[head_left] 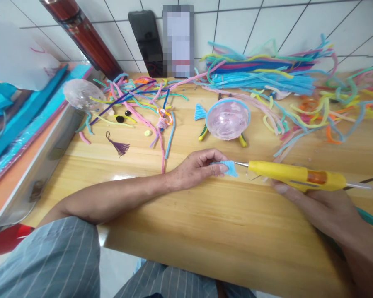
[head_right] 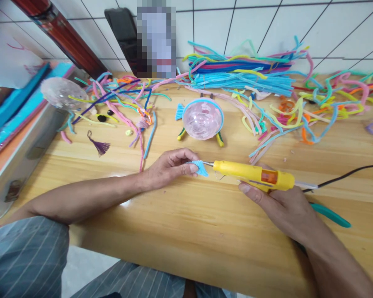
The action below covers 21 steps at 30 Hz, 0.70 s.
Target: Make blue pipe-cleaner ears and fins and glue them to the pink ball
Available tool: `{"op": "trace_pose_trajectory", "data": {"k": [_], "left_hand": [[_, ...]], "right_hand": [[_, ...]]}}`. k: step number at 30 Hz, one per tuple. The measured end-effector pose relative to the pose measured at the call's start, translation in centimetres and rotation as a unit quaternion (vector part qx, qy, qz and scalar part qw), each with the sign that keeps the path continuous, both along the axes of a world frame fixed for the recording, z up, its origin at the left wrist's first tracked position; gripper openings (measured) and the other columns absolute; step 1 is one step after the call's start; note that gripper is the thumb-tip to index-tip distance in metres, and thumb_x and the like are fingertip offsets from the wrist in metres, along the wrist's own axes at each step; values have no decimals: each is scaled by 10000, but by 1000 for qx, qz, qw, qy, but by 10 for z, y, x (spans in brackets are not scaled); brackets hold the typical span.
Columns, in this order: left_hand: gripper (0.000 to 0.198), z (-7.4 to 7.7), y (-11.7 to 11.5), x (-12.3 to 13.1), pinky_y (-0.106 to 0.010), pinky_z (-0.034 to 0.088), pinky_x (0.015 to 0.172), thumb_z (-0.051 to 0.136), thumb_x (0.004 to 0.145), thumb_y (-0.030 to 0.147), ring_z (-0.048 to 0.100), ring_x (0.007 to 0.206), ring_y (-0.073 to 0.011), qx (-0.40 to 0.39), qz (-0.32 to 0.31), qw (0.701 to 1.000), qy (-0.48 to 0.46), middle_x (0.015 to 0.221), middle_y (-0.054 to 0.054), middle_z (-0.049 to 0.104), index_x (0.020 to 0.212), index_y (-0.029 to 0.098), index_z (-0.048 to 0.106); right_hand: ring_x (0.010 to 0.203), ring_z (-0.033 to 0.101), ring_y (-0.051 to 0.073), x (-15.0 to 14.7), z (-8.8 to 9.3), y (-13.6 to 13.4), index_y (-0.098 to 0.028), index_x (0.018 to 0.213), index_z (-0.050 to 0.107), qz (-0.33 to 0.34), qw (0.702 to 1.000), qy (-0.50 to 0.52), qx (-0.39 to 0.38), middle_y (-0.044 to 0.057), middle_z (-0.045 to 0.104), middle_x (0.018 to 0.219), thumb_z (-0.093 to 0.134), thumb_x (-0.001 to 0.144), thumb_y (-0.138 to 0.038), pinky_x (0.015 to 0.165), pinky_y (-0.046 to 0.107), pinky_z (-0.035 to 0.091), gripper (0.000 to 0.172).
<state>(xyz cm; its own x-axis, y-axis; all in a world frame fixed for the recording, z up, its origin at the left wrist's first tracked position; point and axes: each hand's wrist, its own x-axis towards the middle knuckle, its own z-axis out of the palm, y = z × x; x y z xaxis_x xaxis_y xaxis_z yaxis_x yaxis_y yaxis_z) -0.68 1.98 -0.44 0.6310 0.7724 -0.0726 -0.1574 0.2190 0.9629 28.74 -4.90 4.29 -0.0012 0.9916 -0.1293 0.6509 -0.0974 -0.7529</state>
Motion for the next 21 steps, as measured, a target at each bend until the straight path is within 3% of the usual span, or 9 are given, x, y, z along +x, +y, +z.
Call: {"op": "trace_pose_trajectory", "data": {"k": [10, 15, 21], "left_hand": [[374, 0, 0, 1, -272, 544, 852, 864, 938, 483, 678, 877, -124, 1, -5, 1000, -6, 975, -39, 754, 1031, 147, 728], [350, 0, 1, 1, -265, 535, 853, 860, 945, 450, 668, 871, -113, 2, -10, 1000, -7, 966, -32, 744, 1032, 139, 726], [353, 0, 1, 0, -263, 518, 827, 851, 951, 456, 654, 871, -117, 6, -11, 1000, -3, 957, -30, 730, 1038, 138, 725]], "right_hand": [[845, 853, 346, -1, 0, 1, -313, 852, 810, -15, 1000, -5, -6, 3, 871, 876, 743, 784, -570, 814, 472, 734, 274], [746, 838, 336, 0, -5, 3, -314, 741, 800, -22, 1000, -1, 22, -5, 847, 782, 765, 718, -576, 757, 470, 742, 265], [773, 845, 334, 2, -9, 2, -316, 757, 821, -26, 1000, 1, 17, 3, 858, 817, 774, 730, -582, 749, 470, 744, 272]]}}
